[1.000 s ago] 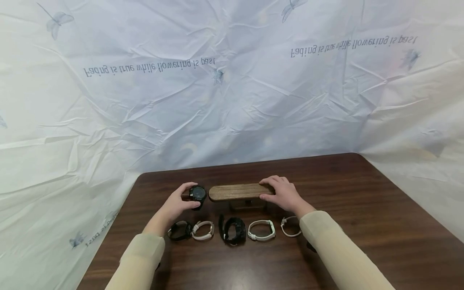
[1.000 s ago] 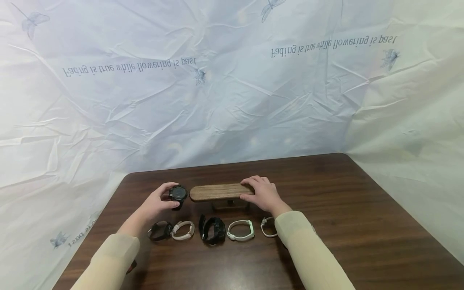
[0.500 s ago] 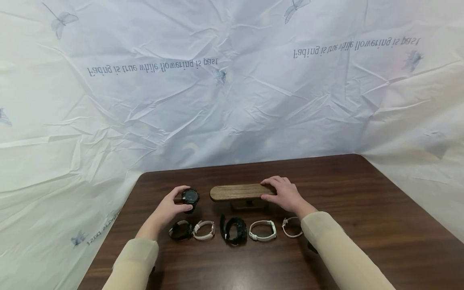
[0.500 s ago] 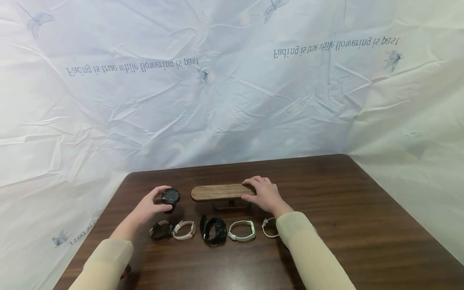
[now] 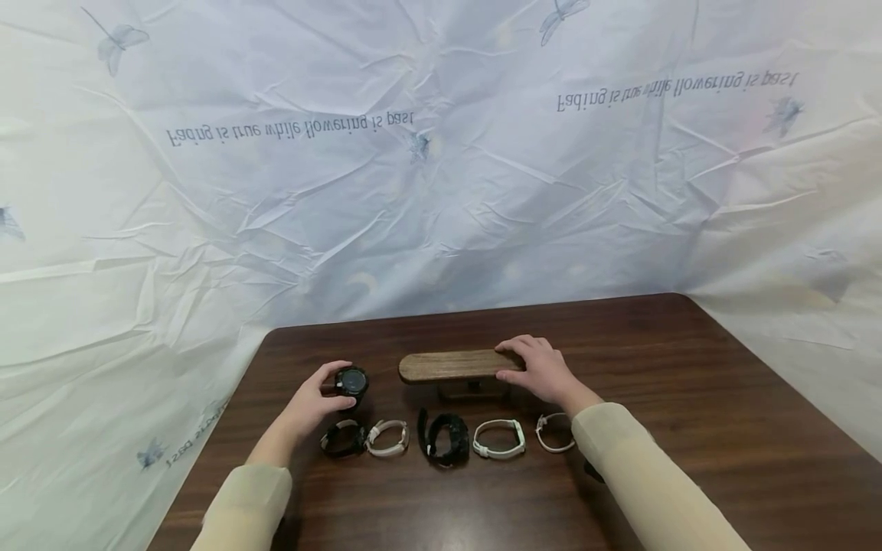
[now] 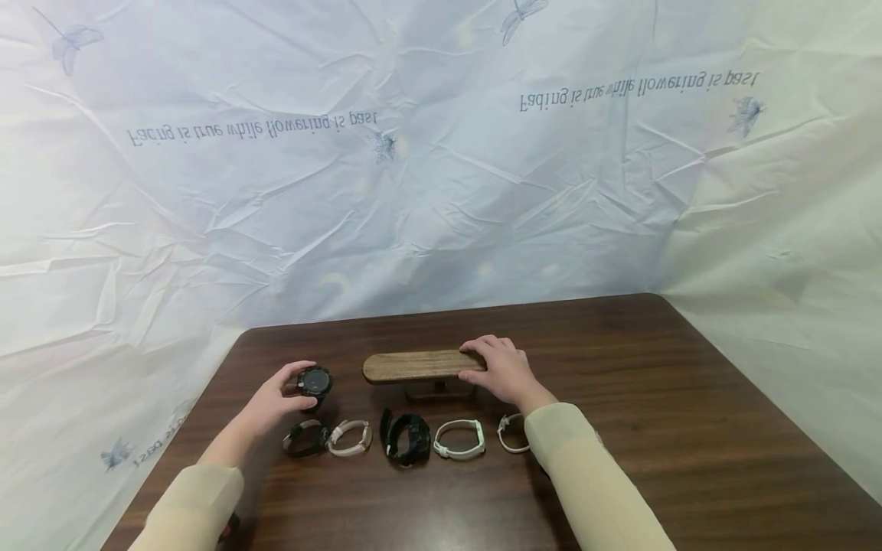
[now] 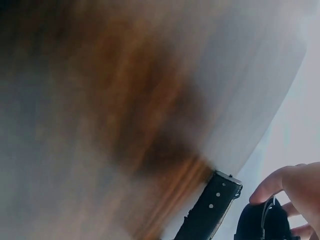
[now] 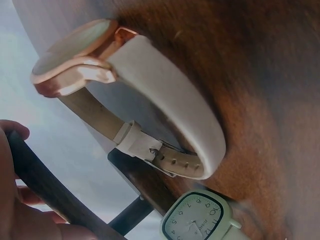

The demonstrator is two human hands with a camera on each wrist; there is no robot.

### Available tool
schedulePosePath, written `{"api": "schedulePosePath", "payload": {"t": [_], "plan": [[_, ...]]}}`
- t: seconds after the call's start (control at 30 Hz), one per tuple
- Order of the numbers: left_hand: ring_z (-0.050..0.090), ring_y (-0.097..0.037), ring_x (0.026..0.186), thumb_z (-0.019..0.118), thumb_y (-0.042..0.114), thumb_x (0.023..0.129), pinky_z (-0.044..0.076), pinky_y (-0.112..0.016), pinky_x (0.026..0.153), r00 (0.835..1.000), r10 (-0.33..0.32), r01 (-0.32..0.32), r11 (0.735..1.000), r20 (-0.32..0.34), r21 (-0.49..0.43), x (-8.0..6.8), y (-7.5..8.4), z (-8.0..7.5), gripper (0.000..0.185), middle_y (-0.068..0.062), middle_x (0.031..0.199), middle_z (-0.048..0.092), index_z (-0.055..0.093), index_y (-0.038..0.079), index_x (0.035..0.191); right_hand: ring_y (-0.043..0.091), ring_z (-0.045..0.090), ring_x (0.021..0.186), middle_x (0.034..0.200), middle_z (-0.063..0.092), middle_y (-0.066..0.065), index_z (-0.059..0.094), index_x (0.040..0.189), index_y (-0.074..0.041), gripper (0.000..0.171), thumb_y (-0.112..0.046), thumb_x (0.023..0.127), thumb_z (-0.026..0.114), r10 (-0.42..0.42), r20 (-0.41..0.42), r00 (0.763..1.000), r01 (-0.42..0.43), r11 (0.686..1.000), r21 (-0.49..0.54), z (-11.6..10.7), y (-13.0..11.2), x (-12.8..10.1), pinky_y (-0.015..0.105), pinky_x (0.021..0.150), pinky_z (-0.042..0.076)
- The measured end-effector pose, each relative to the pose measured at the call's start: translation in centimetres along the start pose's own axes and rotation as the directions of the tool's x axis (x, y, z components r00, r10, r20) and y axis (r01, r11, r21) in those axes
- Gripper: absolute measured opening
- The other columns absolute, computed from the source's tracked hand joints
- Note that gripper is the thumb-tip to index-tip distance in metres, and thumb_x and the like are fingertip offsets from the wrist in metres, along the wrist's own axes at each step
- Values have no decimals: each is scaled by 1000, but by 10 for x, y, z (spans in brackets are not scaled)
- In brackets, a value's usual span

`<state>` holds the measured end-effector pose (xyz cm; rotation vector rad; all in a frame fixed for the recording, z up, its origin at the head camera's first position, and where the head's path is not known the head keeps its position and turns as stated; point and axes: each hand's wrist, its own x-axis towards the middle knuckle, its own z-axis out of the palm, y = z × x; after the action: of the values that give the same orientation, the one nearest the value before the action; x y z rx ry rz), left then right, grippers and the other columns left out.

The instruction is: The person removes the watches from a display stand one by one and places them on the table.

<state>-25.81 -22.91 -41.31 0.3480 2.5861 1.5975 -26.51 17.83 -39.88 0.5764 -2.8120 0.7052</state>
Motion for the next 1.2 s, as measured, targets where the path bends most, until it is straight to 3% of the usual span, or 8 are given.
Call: {"api": "schedulePosePath", "payload": {"t": [0.17,0.37,0.57,1.07,1.2], "plan": [[42,-32,107,69,22,74,44,-38,72,1000,8,-9,1000,15,14,-5,-3,-4,62,-12,125,39,38,21,128,28,34,113,122,42,-3,49,118,-32,46,-53,77,54,0,1,1000,0,1000,-7,2,1,1,55,84,26],[42,-31,107,69,23,73,44,-37,71,1000,-26,25,998,7,51,-10,-7,-10,60,-9,121,42,40,26,126,27,34,113,122,42,-3,49,118,-33,46,-53,77,54,-3,-8,1000,2,1000,-4,1,1,1,55,84,25],[44,-31,105,68,22,74,43,-37,71,1000,-19,18,995,5,100,-16,-14,-18,61,-12,117,46,39,23,127,27,33,114,122,42,-3,49,118,-32,48,-56,76,53,-3,-5,1000,3,1000,-1,1,2,1,55,85,25],[43,-34,105,68,24,73,42,-41,72,999,-38,36,977,7,212,-28,-30,-35,63,-12,129,33,38,17,128,27,33,114,122,42,-3,49,118,-33,46,-54,77,54,-3,-3,1000,3,1000,-6,2,4,-1,55,85,25],[43,-34,105,68,26,73,41,-41,73,999,-33,30,970,6,240,-31,-30,-37,62,-12,127,35,39,18,127,28,33,114,122,42,-3,49,118,-32,47,-54,77,53,0,0,1000,0,1000,-5,2,3,-1,55,85,25]]}}
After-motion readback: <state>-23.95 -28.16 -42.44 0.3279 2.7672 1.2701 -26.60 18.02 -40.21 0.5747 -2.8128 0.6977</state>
